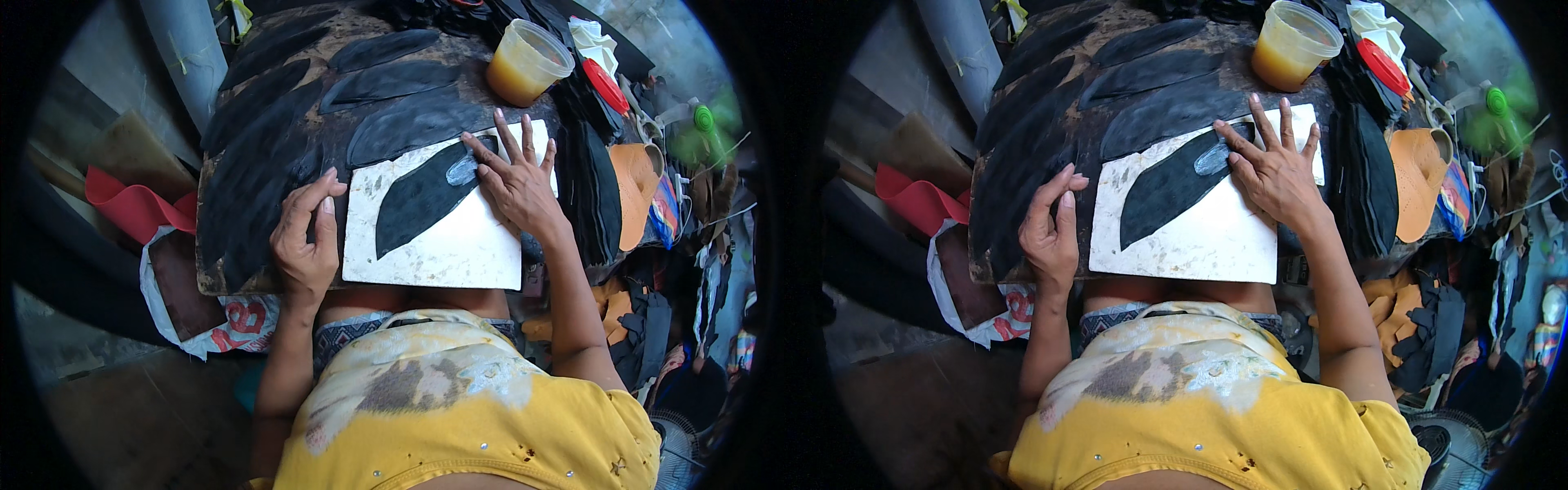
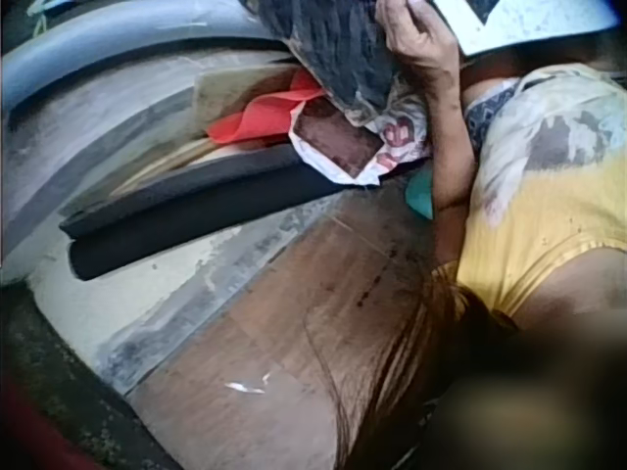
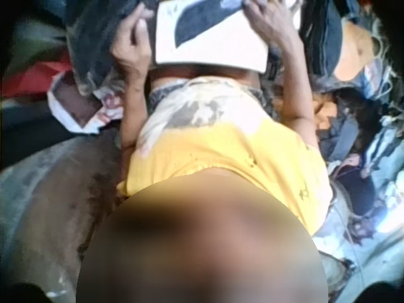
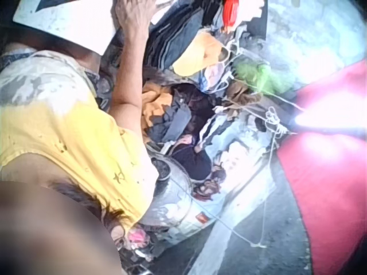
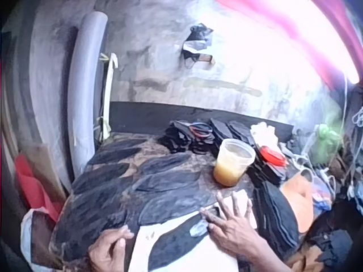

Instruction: The person repeatedly rubs black leather pieces on a white board with both hands. They handle multiple pieces one at a time, turning them over and rubbing different areas. The person occasionally picks up a piece from the table and places it back down.

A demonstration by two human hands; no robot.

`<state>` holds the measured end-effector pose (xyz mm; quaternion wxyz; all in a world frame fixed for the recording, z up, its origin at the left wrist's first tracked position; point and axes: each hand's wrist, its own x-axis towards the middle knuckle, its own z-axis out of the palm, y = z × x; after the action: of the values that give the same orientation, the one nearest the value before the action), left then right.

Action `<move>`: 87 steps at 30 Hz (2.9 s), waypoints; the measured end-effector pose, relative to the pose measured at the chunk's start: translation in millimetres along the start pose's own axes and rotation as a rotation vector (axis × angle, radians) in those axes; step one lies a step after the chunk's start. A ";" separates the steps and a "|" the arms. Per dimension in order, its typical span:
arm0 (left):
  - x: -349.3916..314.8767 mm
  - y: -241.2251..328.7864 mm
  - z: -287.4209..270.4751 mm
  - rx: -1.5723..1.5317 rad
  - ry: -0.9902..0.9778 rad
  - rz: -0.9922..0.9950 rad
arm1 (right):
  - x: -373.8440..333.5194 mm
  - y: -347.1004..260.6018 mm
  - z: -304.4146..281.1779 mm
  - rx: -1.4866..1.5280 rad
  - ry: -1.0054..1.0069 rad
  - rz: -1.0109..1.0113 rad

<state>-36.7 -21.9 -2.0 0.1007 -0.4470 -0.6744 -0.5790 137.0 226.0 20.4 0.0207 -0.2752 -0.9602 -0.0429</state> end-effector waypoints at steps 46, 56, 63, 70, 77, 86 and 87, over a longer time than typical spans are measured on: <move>4.9 4.3 5.6 0.313 -0.356 0.109 | -31.3 -28.8 -7.7 -0.068 0.022 0.026; 5.5 4.4 6.3 0.290 -0.349 0.092 | 0.7 15.5 2.5 -0.195 0.075 0.089; 6.8 3.6 5.9 0.251 -0.349 0.081 | -9.1 22.7 -2.3 -0.128 0.000 -0.069; 6.0 4.9 4.3 0.246 -0.352 0.079 | -47.7 -22.9 -6.2 0.025 0.049 -0.110; 6.2 3.2 4.5 0.227 -0.338 0.093 | -56.1 -37.1 -12.3 -0.025 0.094 -0.023; 4.6 1.6 4.8 0.234 -0.329 0.109 | -65.9 -47.6 -15.5 0.022 0.109 -0.018; 4.4 1.5 4.7 0.231 -0.332 0.109 | -56.5 -41.0 -11.7 -0.040 0.069 0.053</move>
<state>-36.4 -15.7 0.5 0.0697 -0.5575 -0.7184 -0.4101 163.4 160.5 25.6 0.0495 -0.2991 -0.9503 -0.0710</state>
